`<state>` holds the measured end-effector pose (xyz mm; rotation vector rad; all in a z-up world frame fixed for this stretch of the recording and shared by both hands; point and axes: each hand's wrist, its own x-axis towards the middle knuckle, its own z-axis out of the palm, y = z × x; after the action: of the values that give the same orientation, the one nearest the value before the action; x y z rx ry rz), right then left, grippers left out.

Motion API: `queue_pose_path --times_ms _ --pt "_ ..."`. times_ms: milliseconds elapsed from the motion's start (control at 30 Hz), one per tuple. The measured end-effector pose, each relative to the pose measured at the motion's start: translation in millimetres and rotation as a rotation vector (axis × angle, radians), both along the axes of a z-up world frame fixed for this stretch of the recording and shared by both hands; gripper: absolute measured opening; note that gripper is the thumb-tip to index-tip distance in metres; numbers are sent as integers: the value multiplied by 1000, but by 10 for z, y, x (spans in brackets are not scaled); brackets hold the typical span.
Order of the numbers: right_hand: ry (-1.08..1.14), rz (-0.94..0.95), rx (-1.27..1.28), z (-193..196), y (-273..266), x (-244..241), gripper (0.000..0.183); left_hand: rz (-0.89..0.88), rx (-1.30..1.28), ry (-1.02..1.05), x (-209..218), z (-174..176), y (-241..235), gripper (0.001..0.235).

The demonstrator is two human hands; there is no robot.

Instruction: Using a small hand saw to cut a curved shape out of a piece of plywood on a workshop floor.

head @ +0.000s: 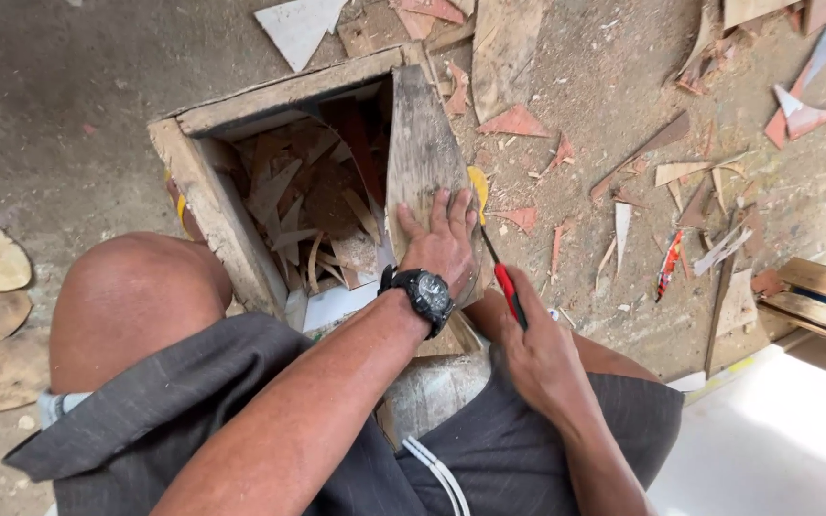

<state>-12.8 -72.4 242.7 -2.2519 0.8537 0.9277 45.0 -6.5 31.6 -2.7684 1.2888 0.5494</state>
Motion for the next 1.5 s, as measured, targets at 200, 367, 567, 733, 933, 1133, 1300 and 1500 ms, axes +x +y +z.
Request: queue_pose_path --times_ms 200,367,567,733,933,1133,1300,1500 --pt "-16 -62 1 97 -66 -260 66 -75 33 7 40 90 80 61" --pt "-74 -20 12 -368 -194 -261 64 -57 13 37 -48 327 74 61" --pt "-48 -8 32 -402 -59 44 65 -46 -22 11 16 84 79 61" --pt "-19 -33 15 -466 -158 161 63 30 -172 37 -32 -103 43 62" --pt "16 4 46 -280 -79 183 63 77 -103 5 -84 -188 -52 64" --pt "-53 1 32 -270 -96 111 62 69 -84 -42 -126 -436 -152 63" --pt "-176 4 21 -590 -141 88 63 19 72 -9 -47 344 -87 63" --pt "-209 12 -49 -754 -161 -230 68 -79 -2 -30 42 276 144 64"
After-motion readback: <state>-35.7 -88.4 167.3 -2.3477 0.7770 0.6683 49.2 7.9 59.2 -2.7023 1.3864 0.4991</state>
